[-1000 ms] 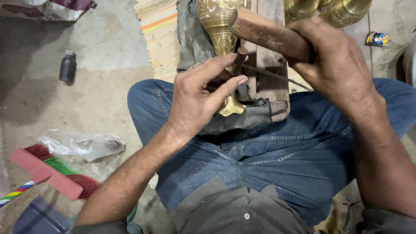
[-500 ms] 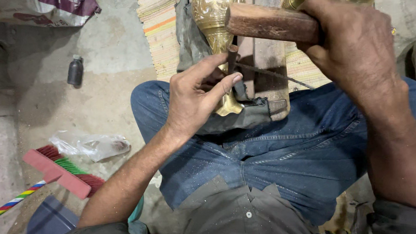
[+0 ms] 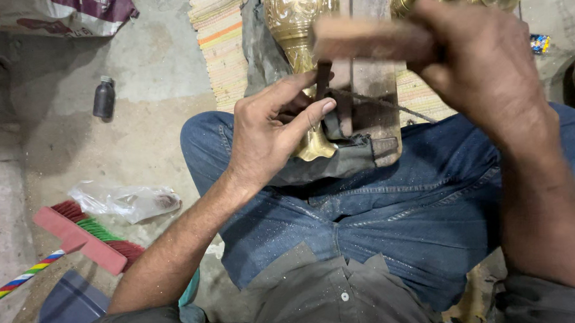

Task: The person sits cross-legged on the floor with an ornate brass vase held against a cloth-covered board on their lap. They hold a steel punch against the vase's surface and repeatedly strike it with a wooden mallet, repositioning the punch around the vase's neck and body to work the brass.

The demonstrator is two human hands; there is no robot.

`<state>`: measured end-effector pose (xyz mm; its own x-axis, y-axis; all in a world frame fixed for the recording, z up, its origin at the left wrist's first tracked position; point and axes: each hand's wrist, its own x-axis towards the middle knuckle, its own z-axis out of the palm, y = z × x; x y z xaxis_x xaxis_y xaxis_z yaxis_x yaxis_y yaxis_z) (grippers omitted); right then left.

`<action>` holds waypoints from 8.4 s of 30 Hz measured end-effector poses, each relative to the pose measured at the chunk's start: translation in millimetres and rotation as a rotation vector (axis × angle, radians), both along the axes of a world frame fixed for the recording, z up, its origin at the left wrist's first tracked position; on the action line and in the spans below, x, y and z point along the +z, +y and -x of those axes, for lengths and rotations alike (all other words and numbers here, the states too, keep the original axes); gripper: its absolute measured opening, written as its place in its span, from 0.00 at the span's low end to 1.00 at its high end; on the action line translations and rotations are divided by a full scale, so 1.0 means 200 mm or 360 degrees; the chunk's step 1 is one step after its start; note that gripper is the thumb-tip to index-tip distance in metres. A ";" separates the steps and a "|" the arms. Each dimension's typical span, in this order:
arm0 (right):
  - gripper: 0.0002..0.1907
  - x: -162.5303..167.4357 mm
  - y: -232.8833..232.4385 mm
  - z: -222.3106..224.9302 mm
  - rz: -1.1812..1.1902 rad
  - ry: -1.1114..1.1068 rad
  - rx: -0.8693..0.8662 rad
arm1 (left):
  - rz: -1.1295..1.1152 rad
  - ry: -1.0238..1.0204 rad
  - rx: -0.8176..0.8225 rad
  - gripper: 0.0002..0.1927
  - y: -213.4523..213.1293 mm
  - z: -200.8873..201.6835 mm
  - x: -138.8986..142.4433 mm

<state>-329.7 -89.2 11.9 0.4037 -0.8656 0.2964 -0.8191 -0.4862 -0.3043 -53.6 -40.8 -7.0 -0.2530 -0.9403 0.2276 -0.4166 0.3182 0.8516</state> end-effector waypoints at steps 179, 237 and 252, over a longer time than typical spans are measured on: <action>0.31 -0.10 -0.35 -0.23 -0.0854 -0.0891 -0.0171 | 0.0027 0.0211 -0.0042 0.21 -0.01 -0.08 -0.05; 0.10 -0.09 0.09 0.05 -0.0312 -0.0604 -0.0064 | 0.0041 -0.0031 -0.0209 0.19 -0.07 -0.04 -0.01; 0.13 -0.04 0.10 0.02 -0.0309 -0.0356 -0.0087 | 0.0063 0.0045 -0.0228 0.19 -0.07 -0.06 0.00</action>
<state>-334.4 -69.2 3.4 0.2981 -0.9334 0.1998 -0.7446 -0.3583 -0.5632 -42.0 -54.8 -6.3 -0.3768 -0.8852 0.2726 -0.3407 0.4062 0.8479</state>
